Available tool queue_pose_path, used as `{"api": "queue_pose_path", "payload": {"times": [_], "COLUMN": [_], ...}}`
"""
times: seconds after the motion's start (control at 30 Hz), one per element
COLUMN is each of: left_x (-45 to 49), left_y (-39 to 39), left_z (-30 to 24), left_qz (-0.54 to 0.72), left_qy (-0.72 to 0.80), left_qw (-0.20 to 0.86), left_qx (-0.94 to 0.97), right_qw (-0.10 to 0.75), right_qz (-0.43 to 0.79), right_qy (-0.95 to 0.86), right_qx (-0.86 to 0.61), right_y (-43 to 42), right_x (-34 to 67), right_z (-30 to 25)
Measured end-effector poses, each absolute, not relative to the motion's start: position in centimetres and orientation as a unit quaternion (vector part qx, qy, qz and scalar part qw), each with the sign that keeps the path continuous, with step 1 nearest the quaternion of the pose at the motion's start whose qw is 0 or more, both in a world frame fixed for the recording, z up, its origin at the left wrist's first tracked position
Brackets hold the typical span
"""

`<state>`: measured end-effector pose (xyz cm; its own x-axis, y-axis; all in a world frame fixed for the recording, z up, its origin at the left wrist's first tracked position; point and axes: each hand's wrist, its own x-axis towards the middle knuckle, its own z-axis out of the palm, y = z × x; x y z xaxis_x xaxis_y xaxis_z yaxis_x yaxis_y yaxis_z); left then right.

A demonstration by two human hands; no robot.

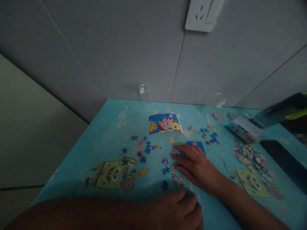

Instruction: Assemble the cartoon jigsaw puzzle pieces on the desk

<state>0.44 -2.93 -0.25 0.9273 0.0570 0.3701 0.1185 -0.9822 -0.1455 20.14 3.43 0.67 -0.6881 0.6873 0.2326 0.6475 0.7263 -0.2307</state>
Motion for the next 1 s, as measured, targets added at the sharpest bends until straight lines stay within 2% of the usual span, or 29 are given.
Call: {"api": "queue_pose_path", "payload": {"times": [0.6, 1.0], "left_x": [-0.1, -0.4], "left_y": [-2.9, -2.6], "left_z": [-0.1, 1.3], "left_qz": [-0.163, -0.146], "left_qy": [-0.058, -0.050], "left_qw": [0.100, 0.081], "left_qx": [-0.980, -0.985], "right_qw": [0.167, 0.225], "right_qz": [0.025, 0.050], "right_qy": [-0.926, -0.871], "right_qx": [-0.339, -0.434], "right_y": [4.5, 4.8], "right_x": [21.5, 22.7], "right_z": [-0.7, -1.0]}}
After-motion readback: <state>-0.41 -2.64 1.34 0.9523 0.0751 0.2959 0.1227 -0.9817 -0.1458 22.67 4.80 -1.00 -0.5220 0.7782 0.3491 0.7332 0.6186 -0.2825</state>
